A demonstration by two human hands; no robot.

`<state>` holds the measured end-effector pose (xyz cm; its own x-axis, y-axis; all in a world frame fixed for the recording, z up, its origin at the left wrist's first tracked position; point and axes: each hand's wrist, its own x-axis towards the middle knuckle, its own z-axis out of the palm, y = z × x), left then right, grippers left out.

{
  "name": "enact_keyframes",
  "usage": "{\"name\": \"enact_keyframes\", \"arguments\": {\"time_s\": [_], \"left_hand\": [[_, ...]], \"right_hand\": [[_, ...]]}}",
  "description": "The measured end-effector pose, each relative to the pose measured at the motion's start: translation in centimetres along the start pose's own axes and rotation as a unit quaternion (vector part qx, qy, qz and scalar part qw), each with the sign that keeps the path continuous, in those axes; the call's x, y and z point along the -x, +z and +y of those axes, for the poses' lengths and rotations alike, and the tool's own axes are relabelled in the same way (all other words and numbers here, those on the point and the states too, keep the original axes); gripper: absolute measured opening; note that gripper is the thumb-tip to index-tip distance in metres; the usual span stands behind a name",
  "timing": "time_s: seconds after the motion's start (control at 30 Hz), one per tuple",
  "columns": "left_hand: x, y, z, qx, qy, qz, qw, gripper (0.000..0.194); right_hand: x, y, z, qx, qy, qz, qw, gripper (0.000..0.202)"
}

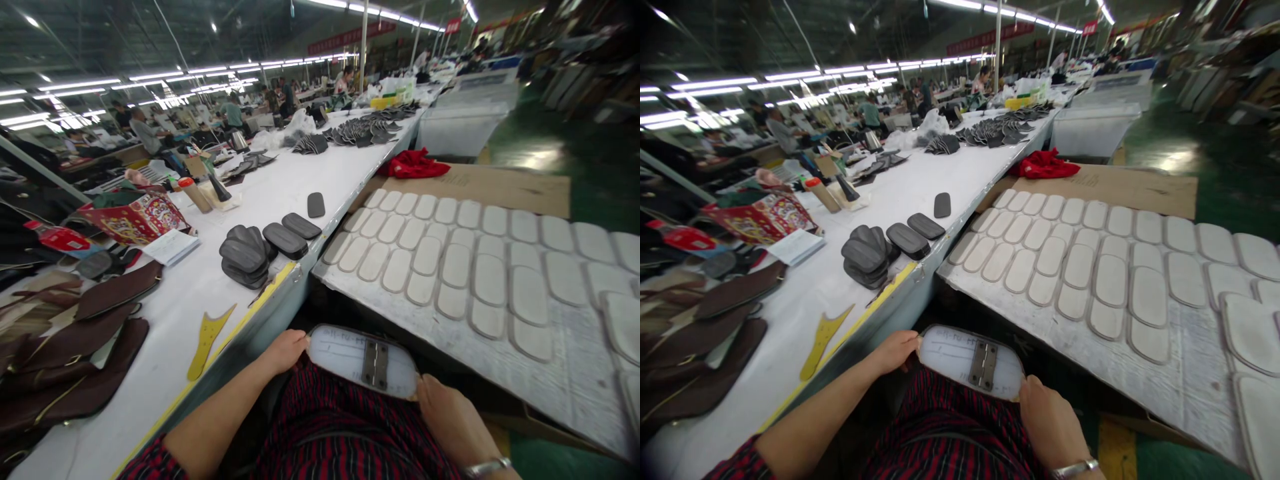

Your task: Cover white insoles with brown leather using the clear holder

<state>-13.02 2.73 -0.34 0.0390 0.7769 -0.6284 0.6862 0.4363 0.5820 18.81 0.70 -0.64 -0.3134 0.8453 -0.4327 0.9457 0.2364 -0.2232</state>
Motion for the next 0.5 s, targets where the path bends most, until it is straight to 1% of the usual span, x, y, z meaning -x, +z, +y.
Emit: {"name": "enact_keyframes", "arguments": {"time_s": [0.1,0.13,0.17,0.23,0.33,0.43,0.5], "left_hand": [[0.4,-0.6,0.2,0.076,0.003,-0.042,0.996,0.059],[0.5,-0.8,0.3,0.092,0.008,-0.047,0.995,0.061],[0.6,-0.9,0.3,0.098,0.013,-0.046,0.994,0.059],[0.5,-0.8,0.2,0.076,0.024,-0.024,0.997,0.046],[0.2,-0.3,0.0,0.021,0.031,0.02,0.999,0.028],[-0.1,0.2,-0.1,-0.014,0.039,0.048,0.998,0.025],[0.0,0.4,0.0,-0.04,0.048,0.065,0.996,0.026]], "right_hand": [[0.1,-0.2,0.1,-0.075,0.02,0.014,0.997,0.034],[0.1,-0.2,0.2,-0.098,0.026,0.014,0.995,0.036],[0.1,-0.3,0.2,-0.114,0.03,0.014,0.993,0.038],[0.0,-0.5,0.2,-0.122,0.036,0.014,0.992,0.038],[-0.1,-0.7,0.2,-0.078,0.016,0.012,0.997,0.033],[-0.2,-0.8,0.2,0.013,-0.043,0.005,0.999,0.026],[-0.1,-0.9,0.1,0.054,-0.06,0.002,0.997,0.026]]}}
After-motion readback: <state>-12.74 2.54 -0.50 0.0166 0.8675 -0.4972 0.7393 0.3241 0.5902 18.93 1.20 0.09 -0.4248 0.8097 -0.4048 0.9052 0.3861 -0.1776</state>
